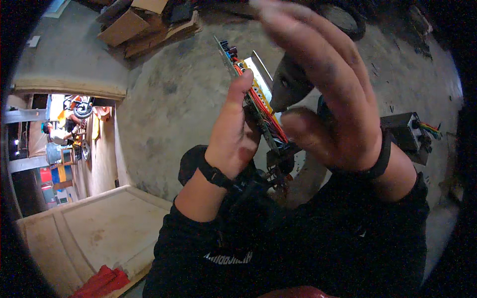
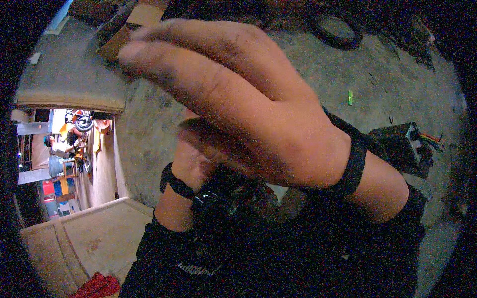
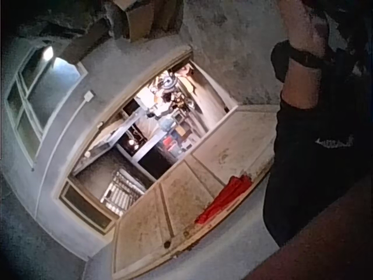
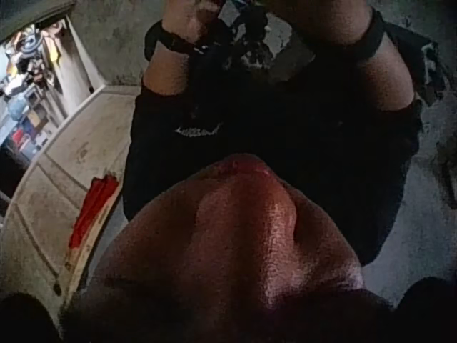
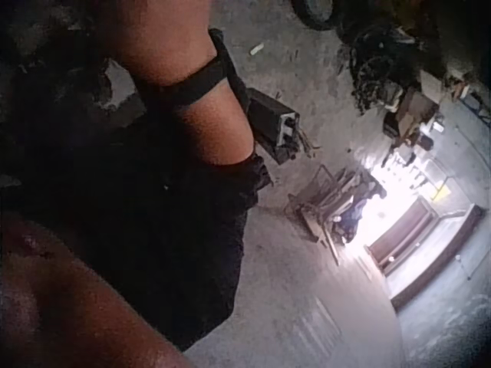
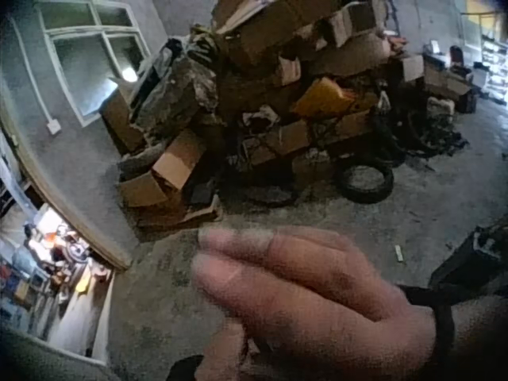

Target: Repairing an electronic motor controller by tightening internal components with a screwdriver.

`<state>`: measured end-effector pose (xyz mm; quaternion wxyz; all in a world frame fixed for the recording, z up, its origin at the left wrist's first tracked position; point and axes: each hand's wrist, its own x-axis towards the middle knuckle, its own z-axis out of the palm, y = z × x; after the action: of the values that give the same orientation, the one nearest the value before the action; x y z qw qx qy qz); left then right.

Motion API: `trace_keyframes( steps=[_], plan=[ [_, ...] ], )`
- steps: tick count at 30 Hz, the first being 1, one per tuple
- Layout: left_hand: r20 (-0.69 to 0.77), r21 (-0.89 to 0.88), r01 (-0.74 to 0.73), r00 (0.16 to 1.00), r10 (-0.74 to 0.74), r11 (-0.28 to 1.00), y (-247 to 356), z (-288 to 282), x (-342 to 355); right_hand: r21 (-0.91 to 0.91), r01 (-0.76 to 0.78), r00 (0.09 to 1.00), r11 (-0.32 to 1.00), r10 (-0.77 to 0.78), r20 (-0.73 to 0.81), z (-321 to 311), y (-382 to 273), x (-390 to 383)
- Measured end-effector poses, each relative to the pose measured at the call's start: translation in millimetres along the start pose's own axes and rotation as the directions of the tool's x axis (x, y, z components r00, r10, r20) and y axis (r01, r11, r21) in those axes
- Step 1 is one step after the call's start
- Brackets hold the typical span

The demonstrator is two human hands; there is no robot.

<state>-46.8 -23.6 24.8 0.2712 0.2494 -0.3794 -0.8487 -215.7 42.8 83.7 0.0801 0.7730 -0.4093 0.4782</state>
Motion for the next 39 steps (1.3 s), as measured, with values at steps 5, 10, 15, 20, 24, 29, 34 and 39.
trace_keyframes(
  steps=[5,10,15,20,24,29,34,39],
  plan=[
    [-0.061,-0.262,0.091,0.992,-0.111,0.961,1,5,4,0.305,-0.105,0.980,0.947,0.151,-0.129,11,-1,-13],
    [-0.023,-0.158,0.181,0.982,-0.187,0.971,6,-6,0,-0.176,0.059,0.997,0.983,-0.051,0.050,-10,2,-7],
    [-0.130,-0.233,0.135,0.977,-0.168,0.963,-7,-6,4,0.052,-0.085,0.996,0.995,0.083,0.040,-1,-3,-2],
    [-0.117,-0.164,0.019,0.992,-0.039,0.986,-10,-10,15,0.207,-0.180,0.983,0.962,0.171,0.064,2,-4,-2],
    [-0.145,-0.190,0.058,0.986,-0.086,0.980,-2,-5,16,0.055,0.038,0.997,0.998,-0.041,0.069,0,12,3],
    [-0.082,-0.162,0.039,0.995,-0.052,0.986,10,1,30,0.525,-0.170,0.942,0.834,0.294,-0.162,19,5,19],
    [-0.072,-0.188,0.083,0.993,-0.098,0.979,16,0,30,0.079,0.139,0.986,0.987,-0.145,0.080,-11,35,14],
    [-0.103,-0.042,0.066,0.992,-0.070,0.997,11,-1,16,-0.059,0.082,0.975,0.995,-0.068,0.210,-24,18,15]
  ],
)
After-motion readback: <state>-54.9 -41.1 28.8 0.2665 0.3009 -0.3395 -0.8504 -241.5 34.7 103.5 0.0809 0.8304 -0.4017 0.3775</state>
